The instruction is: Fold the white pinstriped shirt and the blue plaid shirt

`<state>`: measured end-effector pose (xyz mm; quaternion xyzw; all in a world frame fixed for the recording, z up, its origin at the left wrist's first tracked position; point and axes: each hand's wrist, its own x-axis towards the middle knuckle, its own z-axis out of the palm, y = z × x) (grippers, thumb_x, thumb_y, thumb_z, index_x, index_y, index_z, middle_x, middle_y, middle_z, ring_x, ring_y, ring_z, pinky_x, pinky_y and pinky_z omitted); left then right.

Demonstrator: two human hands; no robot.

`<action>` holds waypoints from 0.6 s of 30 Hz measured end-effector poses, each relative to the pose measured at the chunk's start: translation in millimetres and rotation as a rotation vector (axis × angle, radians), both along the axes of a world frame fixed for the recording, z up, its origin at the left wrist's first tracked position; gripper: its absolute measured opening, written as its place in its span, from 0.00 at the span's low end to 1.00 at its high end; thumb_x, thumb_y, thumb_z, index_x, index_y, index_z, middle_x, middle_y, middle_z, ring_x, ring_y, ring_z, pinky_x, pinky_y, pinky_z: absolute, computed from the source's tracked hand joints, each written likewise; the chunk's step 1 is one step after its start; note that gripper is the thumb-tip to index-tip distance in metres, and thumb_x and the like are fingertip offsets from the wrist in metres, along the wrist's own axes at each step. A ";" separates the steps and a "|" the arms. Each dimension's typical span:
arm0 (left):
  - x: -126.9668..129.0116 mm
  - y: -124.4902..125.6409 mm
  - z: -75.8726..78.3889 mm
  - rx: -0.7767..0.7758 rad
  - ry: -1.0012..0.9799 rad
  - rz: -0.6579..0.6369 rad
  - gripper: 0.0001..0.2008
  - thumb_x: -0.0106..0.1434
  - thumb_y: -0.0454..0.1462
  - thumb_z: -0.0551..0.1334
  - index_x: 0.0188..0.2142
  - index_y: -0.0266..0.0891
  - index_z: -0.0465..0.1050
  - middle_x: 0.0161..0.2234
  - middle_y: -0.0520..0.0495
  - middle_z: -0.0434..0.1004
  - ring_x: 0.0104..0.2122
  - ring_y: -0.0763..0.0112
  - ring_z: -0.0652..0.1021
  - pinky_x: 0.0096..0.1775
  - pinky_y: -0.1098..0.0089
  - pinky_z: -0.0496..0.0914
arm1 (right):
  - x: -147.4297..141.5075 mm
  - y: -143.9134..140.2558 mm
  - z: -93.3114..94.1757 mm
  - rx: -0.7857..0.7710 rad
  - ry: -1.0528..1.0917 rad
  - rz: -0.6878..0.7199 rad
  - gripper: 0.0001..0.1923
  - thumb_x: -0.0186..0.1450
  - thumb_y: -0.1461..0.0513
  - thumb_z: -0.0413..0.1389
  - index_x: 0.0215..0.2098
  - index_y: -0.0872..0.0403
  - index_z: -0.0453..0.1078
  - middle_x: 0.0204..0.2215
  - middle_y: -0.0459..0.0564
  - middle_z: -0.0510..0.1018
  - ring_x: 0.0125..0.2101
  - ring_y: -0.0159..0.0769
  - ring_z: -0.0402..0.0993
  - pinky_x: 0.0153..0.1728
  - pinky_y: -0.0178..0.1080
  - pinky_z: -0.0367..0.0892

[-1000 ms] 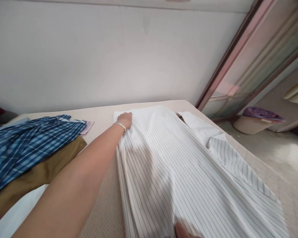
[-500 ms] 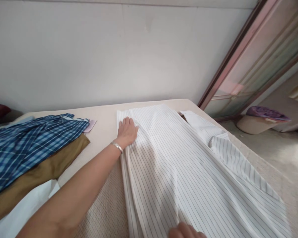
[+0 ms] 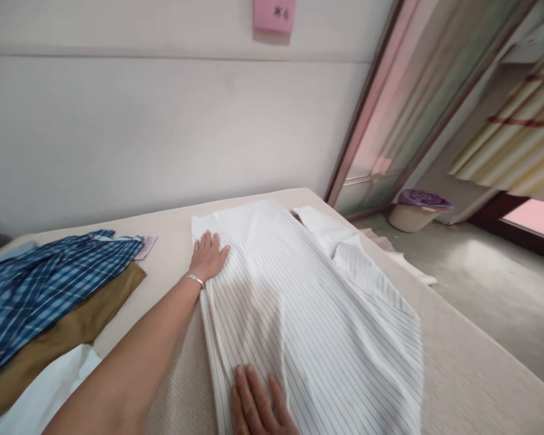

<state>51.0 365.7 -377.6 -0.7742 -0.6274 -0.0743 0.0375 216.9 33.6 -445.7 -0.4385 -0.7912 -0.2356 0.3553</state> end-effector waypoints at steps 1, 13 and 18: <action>-0.1 0.2 0.6 -0.002 0.009 0.004 0.38 0.74 0.53 0.42 0.71 0.25 0.51 0.73 0.23 0.45 0.72 0.43 0.51 0.68 0.46 0.49 | -6.3 -3.1 -4.3 0.026 0.024 -0.030 0.18 0.74 0.63 0.47 0.50 0.56 0.78 0.54 0.53 0.79 0.58 0.47 0.73 0.51 0.44 0.76; 37.6 -20.2 39.2 0.027 0.159 0.141 0.33 0.73 0.47 0.46 0.70 0.27 0.56 0.72 0.23 0.47 0.72 0.41 0.50 0.66 0.40 0.49 | 207.1 38.2 173.5 -1.085 0.257 -0.683 0.13 0.71 0.57 0.56 0.49 0.55 0.71 0.43 0.57 0.80 0.40 0.46 0.79 0.39 0.44 0.72; 94.7 -120.1 63.4 0.048 -0.009 0.003 0.35 0.75 0.49 0.42 0.68 0.23 0.57 0.71 0.22 0.51 0.71 0.42 0.54 0.66 0.44 0.55 | 319.4 53.6 168.3 -1.136 0.550 -1.155 0.29 0.64 0.46 0.62 0.50 0.62 0.73 0.45 0.69 0.79 0.48 0.61 0.76 0.42 0.49 0.70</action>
